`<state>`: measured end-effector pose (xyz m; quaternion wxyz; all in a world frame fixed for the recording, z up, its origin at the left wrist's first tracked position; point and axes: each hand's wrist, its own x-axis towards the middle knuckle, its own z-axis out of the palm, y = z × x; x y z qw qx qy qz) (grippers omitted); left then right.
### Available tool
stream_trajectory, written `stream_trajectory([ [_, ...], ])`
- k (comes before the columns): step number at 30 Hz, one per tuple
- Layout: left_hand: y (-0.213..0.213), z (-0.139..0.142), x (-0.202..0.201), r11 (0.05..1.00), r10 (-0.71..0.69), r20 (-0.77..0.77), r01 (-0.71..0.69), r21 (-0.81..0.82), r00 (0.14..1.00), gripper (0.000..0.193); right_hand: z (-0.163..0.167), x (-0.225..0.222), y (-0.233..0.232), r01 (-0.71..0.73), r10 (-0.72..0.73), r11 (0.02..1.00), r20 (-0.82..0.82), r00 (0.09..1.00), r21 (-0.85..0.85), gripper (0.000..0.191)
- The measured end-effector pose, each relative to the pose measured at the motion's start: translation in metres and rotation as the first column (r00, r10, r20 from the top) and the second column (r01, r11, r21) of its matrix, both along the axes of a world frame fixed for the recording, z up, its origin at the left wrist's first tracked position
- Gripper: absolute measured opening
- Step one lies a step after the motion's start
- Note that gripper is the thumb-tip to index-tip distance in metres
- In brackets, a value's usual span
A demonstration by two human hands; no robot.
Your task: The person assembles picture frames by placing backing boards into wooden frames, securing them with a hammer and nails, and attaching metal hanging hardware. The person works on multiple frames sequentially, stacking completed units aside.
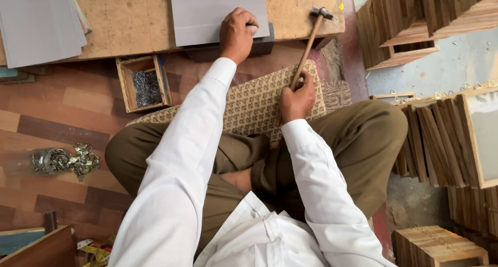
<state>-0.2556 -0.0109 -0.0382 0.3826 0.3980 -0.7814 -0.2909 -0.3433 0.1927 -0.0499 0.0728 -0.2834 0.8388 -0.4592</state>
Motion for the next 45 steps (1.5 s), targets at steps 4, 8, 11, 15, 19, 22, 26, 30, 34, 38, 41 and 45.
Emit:
stream_trajectory([
  [4, -0.001, 0.000, 0.000, 0.999, 0.026, -0.004, -0.026, 0.026, 1.000, 0.009, 0.002, -0.004, 0.015, 0.156, 0.219, 0.929, 0.838, 0.500, -0.336, 0.031],
  [8, -0.002, -0.003, 0.002, 1.000, 0.021, 0.004, -0.021, 0.014, 1.000, 0.010, 0.009, -0.009, 0.032, 0.134, 0.242, 0.945, 0.915, 0.324, -0.297, 0.027],
  [11, -0.005, -0.004, 0.004, 1.000, 0.002, 0.012, -0.001, -0.014, 1.000, 0.009, 0.017, -0.006, 0.034, 0.104, 0.230, 0.955, 0.914, 0.333, -0.278, 0.027],
  [15, -0.010, -0.006, 0.006, 0.999, -0.034, 0.005, 0.034, -0.011, 0.999, 0.010, 0.034, 0.008, 0.042, 0.060, 0.140, 0.976, 0.817, 0.560, -0.209, 0.022],
  [19, -0.016, -0.007, 0.005, 0.997, -0.032, 0.030, 0.030, 0.067, 0.999, 0.010, 0.050, 0.026, 0.065, -0.164, 0.347, 0.928, 0.613, 0.710, -0.335, 0.022],
  [22, -0.020, -0.007, 0.004, 0.997, -0.012, 0.050, 0.008, 0.083, 0.999, 0.011, 0.056, 0.036, 0.071, -0.227, 0.326, 0.945, 0.610, 0.723, -0.237, 0.029],
  [26, -0.020, -0.007, 0.005, 0.999, 0.014, 0.048, -0.015, 0.033, 0.999, 0.011, 0.057, 0.049, 0.070, -0.266, 0.261, 0.963, 0.432, 0.864, -0.049, 0.032],
  [30, -0.017, -0.010, 0.006, 0.999, 0.033, 0.023, -0.033, 0.000, 0.999, 0.012, 0.053, 0.055, 0.069, -0.306, 0.302, 0.952, 0.259, 0.917, -0.026, 0.038],
  [34, -0.018, -0.013, 0.006, 0.999, 0.040, -0.002, -0.040, 0.010, 0.999, 0.012, 0.052, 0.053, 0.068, -0.283, 0.281, 0.959, 0.153, 0.947, -0.008, 0.038],
  [38, -0.021, -0.014, 0.005, 0.998, 0.049, -0.014, -0.049, -0.045, 0.999, 0.011, 0.057, 0.049, 0.068, -0.266, 0.243, 0.962, 0.246, 0.938, 0.062, 0.035],
  [41, -0.022, -0.016, 0.005, 0.997, 0.044, -0.041, -0.046, -0.058, 0.998, 0.012, 0.060, 0.050, 0.068, -0.276, 0.287, 0.957, 0.168, 0.943, -0.087, 0.034],
  [45, -0.022, -0.014, 0.005, 0.996, 0.052, -0.039, -0.054, -0.068, 0.998, 0.012, 0.065, 0.048, 0.065, -0.312, 0.269, 0.934, 0.234, 0.934, 0.173, 0.032],
])
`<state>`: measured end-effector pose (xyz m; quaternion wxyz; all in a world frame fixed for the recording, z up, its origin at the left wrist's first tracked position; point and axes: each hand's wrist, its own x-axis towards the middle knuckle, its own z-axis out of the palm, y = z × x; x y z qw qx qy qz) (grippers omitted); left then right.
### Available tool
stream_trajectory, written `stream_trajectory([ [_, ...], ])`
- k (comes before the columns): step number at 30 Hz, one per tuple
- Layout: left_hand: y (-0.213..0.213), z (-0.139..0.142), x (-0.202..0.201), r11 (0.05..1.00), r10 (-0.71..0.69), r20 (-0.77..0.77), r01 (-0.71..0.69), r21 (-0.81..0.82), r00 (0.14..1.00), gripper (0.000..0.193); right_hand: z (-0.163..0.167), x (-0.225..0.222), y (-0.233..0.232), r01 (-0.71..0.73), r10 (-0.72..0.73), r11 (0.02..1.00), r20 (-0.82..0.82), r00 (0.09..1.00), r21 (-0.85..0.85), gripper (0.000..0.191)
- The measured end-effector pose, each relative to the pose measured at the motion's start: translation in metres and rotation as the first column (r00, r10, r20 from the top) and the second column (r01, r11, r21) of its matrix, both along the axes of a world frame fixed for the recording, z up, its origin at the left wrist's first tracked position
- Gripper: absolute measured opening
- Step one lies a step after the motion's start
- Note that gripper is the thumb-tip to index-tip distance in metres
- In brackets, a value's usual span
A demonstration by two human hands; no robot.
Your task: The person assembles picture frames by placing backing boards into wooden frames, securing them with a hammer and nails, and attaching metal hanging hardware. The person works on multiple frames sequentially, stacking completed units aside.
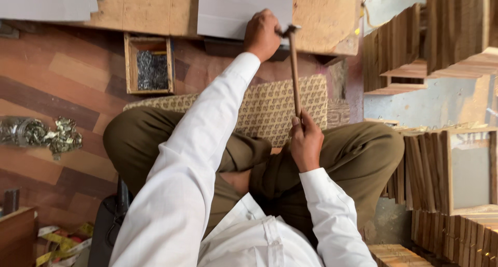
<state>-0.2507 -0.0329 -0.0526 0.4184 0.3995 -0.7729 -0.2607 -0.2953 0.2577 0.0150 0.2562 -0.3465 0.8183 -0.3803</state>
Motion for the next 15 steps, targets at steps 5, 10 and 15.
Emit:
stream_trajectory([
  [5, -0.001, 0.004, 0.003, 0.982, -0.016, -0.027, 0.021, 0.186, 1.000, 0.012, 0.006, 0.000, 0.005, 0.065, -0.013, 0.947, 0.165, 0.986, -0.313, 0.036],
  [10, -0.004, 0.003, 0.003, 0.979, 0.138, 0.039, -0.142, 0.144, 0.990, 0.015, -0.005, 0.000, 0.000, 0.039, -0.008, 0.963, 0.115, 0.993, -0.266, 0.034],
  [15, -0.007, 0.003, -0.003, 0.979, 0.203, 0.062, -0.204, -0.003, 0.977, 0.004, -0.019, 0.000, 0.000, 0.047, -0.020, 0.864, 0.058, 0.998, -0.502, 0.033],
])
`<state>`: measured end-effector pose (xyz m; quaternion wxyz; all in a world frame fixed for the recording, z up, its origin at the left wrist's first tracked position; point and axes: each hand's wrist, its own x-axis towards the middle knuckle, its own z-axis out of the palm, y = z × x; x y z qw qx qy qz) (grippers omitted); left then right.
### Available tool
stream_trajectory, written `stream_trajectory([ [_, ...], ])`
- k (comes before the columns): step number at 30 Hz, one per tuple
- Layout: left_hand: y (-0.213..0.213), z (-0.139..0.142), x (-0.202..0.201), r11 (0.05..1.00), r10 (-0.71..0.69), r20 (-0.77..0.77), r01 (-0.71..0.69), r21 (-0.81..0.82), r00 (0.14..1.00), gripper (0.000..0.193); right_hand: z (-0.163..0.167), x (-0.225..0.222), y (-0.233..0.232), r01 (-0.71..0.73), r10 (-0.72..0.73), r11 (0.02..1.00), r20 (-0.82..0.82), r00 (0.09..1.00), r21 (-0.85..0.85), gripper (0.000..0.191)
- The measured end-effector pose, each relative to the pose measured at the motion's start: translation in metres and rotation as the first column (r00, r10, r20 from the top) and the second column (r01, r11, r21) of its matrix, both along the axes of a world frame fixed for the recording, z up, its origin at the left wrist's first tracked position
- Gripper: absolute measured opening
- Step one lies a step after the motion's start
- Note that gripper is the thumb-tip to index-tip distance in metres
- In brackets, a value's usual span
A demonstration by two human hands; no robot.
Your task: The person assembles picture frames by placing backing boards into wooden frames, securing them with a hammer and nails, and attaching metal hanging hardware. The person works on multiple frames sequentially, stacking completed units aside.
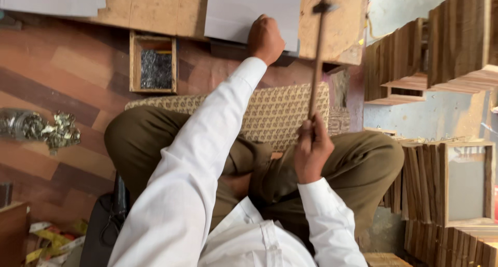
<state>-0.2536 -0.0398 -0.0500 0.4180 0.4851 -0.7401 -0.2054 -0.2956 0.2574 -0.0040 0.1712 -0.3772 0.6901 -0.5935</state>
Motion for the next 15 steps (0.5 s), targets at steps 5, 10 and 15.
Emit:
stream_trajectory([
  [5, 0.009, 0.000, 0.004, 0.998, -0.028, -0.063, 0.032, 0.049, 0.998, 0.007, 0.002, 0.000, -0.005, 0.020, 0.040, 0.938, -0.165, 0.986, 0.347, 0.033],
  [10, 0.009, -0.002, 0.007, 0.998, -0.013, -0.065, 0.017, 0.055, 0.998, 0.007, 0.013, 0.012, 0.002, -0.079, 0.078, 0.997, 0.104, 0.992, 0.012, 0.032],
  [15, 0.007, -0.006, 0.005, 0.992, -0.027, -0.076, 0.036, 0.120, 0.997, 0.008, 0.013, 0.013, -0.010, -0.060, 0.041, 0.889, 0.052, 0.998, 0.454, 0.026],
])
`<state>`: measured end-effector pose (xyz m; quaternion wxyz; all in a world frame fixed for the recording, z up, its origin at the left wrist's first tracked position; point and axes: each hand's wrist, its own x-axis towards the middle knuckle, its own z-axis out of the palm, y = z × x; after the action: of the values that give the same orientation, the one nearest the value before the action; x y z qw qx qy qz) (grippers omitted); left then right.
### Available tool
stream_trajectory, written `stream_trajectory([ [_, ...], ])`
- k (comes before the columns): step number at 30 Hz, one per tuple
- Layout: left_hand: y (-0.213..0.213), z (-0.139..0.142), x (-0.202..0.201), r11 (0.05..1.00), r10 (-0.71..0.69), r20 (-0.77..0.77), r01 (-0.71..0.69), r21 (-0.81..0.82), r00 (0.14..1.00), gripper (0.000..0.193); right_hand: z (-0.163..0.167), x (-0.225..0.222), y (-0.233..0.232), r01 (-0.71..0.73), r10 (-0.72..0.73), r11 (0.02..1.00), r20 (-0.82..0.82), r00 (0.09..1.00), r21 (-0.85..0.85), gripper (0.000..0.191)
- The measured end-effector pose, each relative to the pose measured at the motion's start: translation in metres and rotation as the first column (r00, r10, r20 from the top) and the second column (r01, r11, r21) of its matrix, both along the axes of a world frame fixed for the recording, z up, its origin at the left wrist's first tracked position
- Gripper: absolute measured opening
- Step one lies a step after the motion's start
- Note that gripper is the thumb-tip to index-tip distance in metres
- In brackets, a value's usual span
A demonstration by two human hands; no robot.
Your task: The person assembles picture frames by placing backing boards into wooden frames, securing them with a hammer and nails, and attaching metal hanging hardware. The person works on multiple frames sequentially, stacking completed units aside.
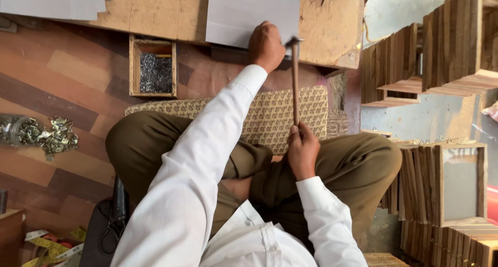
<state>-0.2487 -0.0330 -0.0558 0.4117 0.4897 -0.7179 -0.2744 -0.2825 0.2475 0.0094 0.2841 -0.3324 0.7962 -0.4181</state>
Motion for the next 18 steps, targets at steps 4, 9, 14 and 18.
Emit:
stream_trajectory([
  [4, -0.0008, -0.0025, -0.0020, 0.997, 0.003, 0.031, -0.001, -0.074, 1.000, 0.006, -0.0014, 0.0029, 0.0023, 0.054, -0.051, 0.938, 0.018, 0.999, -0.342, 0.027],
  [9, -0.0012, -0.0031, -0.0015, 1.000, 0.005, -0.002, -0.005, -0.012, 1.000, 0.010, -0.0046, 0.0079, 0.0007, 0.075, -0.075, 0.997, 0.032, 0.997, 0.003, 0.031],
  [14, -0.0003, -0.0007, -0.0018, 0.998, 0.007, 0.028, -0.005, -0.055, 1.000, 0.007, -0.0053, 0.0073, 0.0012, 0.057, -0.112, 0.922, -0.123, 0.986, -0.383, 0.028],
  [18, -0.0016, -0.0001, -0.0030, 0.998, 0.011, -0.038, -0.013, -0.062, 0.999, 0.012, -0.0079, 0.0026, 0.0016, 0.061, -0.062, 0.998, -0.071, 0.996, -0.015, 0.031],
])
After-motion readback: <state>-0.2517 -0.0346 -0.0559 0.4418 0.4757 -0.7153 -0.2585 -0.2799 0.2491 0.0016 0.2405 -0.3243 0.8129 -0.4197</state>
